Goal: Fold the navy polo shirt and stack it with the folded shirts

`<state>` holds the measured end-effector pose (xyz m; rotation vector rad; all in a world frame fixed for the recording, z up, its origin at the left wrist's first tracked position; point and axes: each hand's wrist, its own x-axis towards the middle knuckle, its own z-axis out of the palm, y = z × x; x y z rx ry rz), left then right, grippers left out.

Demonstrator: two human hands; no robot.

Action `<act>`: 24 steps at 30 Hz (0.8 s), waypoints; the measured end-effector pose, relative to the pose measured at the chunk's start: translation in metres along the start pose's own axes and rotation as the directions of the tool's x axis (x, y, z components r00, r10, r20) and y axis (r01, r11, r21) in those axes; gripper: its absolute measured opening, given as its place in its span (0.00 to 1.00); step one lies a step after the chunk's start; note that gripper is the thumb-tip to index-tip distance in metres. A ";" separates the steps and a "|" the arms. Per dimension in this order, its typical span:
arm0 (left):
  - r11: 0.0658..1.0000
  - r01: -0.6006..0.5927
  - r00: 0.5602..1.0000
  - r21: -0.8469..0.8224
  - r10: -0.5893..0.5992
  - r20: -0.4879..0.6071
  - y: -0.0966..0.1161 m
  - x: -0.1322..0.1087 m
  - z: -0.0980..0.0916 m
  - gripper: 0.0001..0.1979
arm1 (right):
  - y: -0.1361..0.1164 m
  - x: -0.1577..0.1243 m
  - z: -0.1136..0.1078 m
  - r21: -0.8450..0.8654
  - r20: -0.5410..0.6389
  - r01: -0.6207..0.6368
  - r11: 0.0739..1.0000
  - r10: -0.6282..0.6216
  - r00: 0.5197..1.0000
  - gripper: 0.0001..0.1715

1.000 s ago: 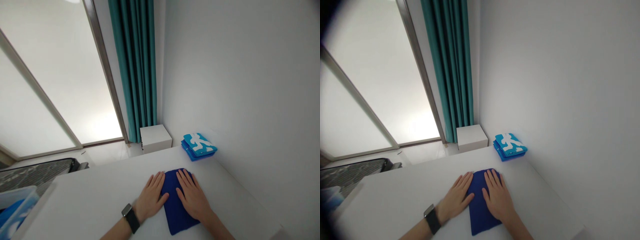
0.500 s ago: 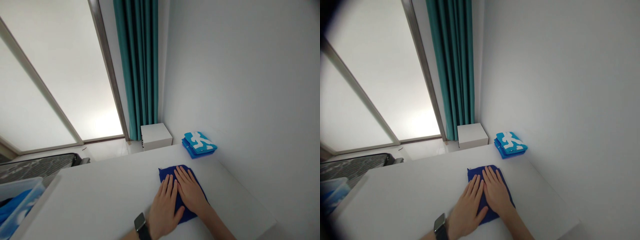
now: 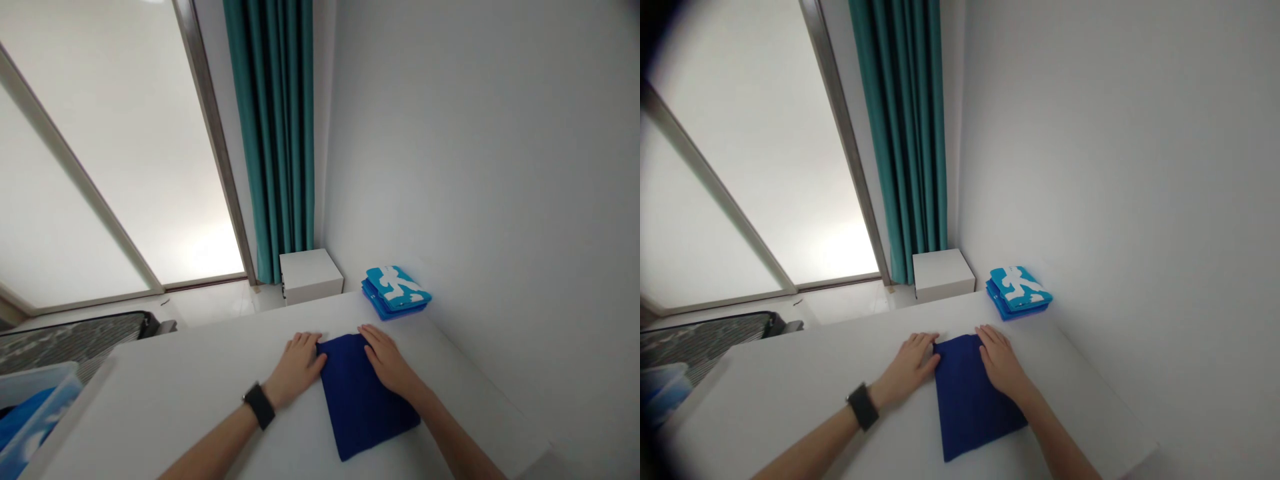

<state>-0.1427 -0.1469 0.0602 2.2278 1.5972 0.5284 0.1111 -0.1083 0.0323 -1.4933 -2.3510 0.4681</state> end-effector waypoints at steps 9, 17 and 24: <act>0.983 0.049 0.907 -0.175 0.030 0.420 -0.026 0.065 -0.017 0.22 | 0.026 0.059 -0.048 0.194 0.470 -0.136 0.971 0.030 0.882 0.29; 0.987 0.058 0.858 -0.149 0.027 0.512 -0.017 0.070 -0.015 0.11 | 0.021 0.077 -0.056 0.071 0.626 -0.172 0.982 0.090 0.775 0.26; 0.962 0.108 0.812 -0.251 0.060 0.580 -0.003 0.072 -0.017 0.07 | 0.019 0.050 -0.072 0.176 0.667 -0.196 0.965 0.030 0.744 0.14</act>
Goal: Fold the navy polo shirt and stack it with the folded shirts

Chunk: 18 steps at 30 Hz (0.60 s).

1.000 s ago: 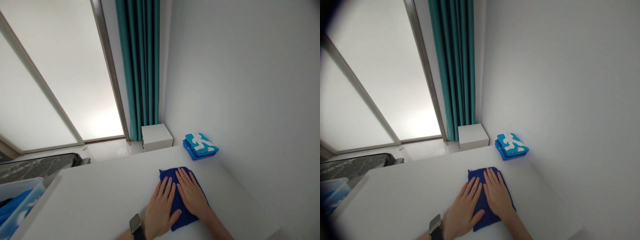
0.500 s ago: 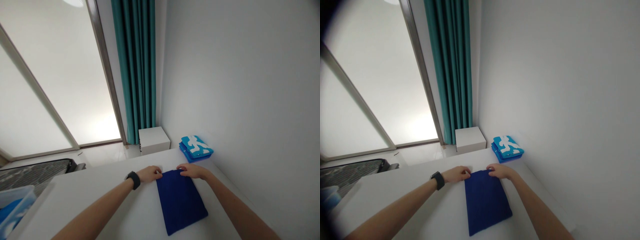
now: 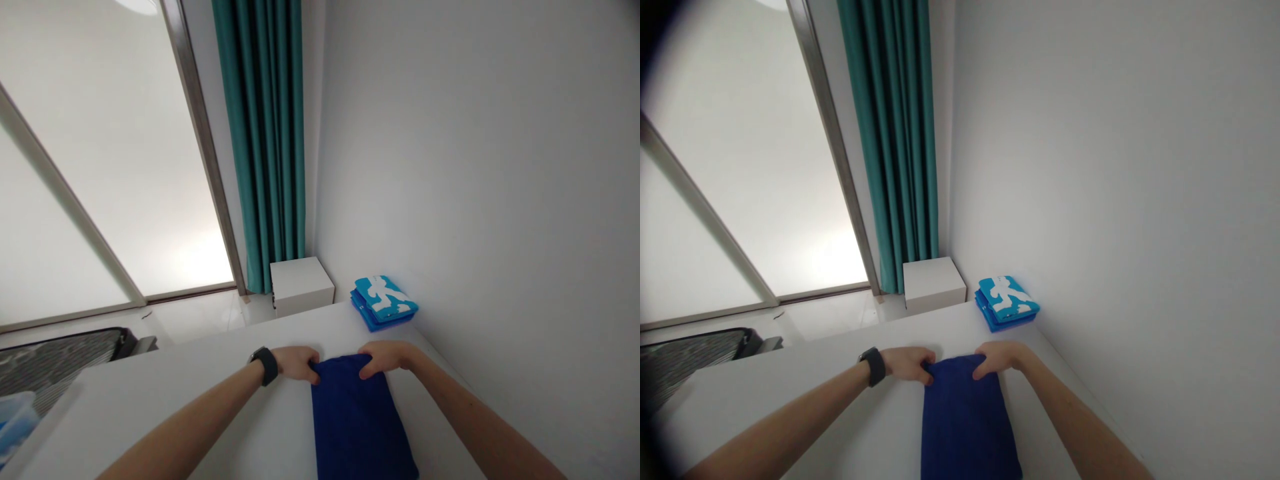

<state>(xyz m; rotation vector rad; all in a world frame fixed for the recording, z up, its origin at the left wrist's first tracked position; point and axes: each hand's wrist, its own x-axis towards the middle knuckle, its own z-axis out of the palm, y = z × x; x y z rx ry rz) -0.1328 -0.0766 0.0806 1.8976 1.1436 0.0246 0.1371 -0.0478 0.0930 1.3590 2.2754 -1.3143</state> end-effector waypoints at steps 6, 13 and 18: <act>0.590 -0.211 0.977 -0.779 0.137 -0.161 0.024 0.002 0.020 0.10 | 0.017 -0.040 0.015 0.572 -0.377 0.305 0.762 -0.087 0.922 0.26; 0.216 -0.283 0.958 -0.934 0.012 -0.287 0.033 0.027 0.058 0.17 | 0.025 -0.041 0.027 0.695 -0.543 0.391 0.604 0.084 0.835 0.29; 0.224 -0.252 0.967 -0.941 0.025 -0.253 0.044 0.024 0.064 0.21 | 0.034 -0.041 0.029 0.712 -0.558 0.438 0.549 0.064 0.828 0.29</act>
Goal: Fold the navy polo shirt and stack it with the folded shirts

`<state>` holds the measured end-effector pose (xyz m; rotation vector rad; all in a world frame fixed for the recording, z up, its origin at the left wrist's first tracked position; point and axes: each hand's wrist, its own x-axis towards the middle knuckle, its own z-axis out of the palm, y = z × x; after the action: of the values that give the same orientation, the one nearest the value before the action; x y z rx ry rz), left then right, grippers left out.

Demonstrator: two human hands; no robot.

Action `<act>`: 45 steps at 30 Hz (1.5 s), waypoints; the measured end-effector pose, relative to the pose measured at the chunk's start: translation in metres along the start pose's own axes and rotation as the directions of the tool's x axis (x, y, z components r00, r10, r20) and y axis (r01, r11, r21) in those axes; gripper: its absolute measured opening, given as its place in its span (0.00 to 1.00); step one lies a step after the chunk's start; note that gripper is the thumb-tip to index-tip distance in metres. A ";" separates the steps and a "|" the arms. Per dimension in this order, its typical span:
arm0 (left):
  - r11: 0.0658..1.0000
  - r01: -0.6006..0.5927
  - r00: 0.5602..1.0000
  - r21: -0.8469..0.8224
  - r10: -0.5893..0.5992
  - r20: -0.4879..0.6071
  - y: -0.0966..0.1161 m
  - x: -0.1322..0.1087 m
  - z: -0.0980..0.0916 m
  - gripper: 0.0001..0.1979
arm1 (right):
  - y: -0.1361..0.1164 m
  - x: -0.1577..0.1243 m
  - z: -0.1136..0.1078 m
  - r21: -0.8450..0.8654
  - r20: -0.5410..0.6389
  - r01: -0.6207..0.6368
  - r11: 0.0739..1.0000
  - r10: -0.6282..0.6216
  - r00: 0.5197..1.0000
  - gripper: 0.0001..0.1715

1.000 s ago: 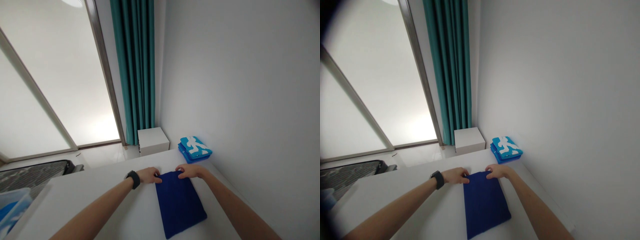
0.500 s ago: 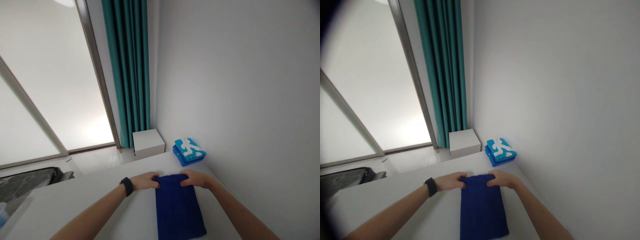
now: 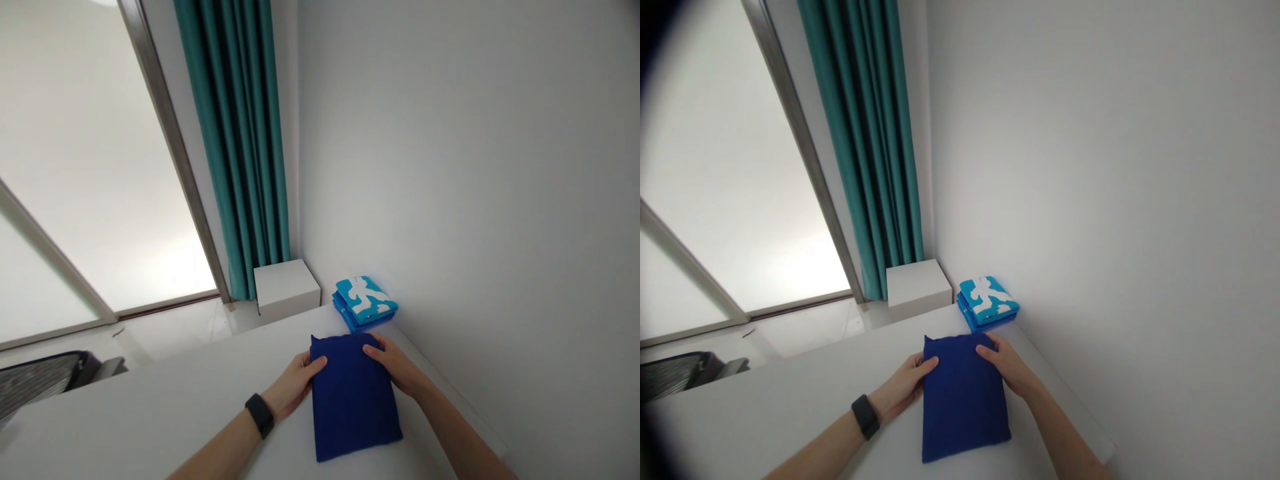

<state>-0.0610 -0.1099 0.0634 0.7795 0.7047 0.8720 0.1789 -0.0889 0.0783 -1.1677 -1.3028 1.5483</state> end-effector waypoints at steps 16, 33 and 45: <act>0.995 -0.013 0.998 -0.100 0.006 -0.066 0.009 -0.006 0.026 0.20 | 0.000 -0.039 -0.011 -0.096 -0.030 0.002 0.995 -0.005 1.000 0.31; 0.997 -0.050 0.974 -0.056 0.036 -0.225 0.086 0.171 0.046 0.15 | -0.111 0.138 -0.079 -0.867 -0.363 -0.273 0.417 -0.153 0.919 0.18; 0.993 0.038 0.935 -0.109 -0.074 -0.347 0.066 0.206 0.024 0.13 | -0.085 0.150 -0.063 -0.895 -0.427 -0.385 0.225 -0.184 0.885 0.15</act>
<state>0.0279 0.0871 0.0859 0.5133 0.9853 0.9988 0.1995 0.0844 0.1352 -2.2695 -1.9080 0.1764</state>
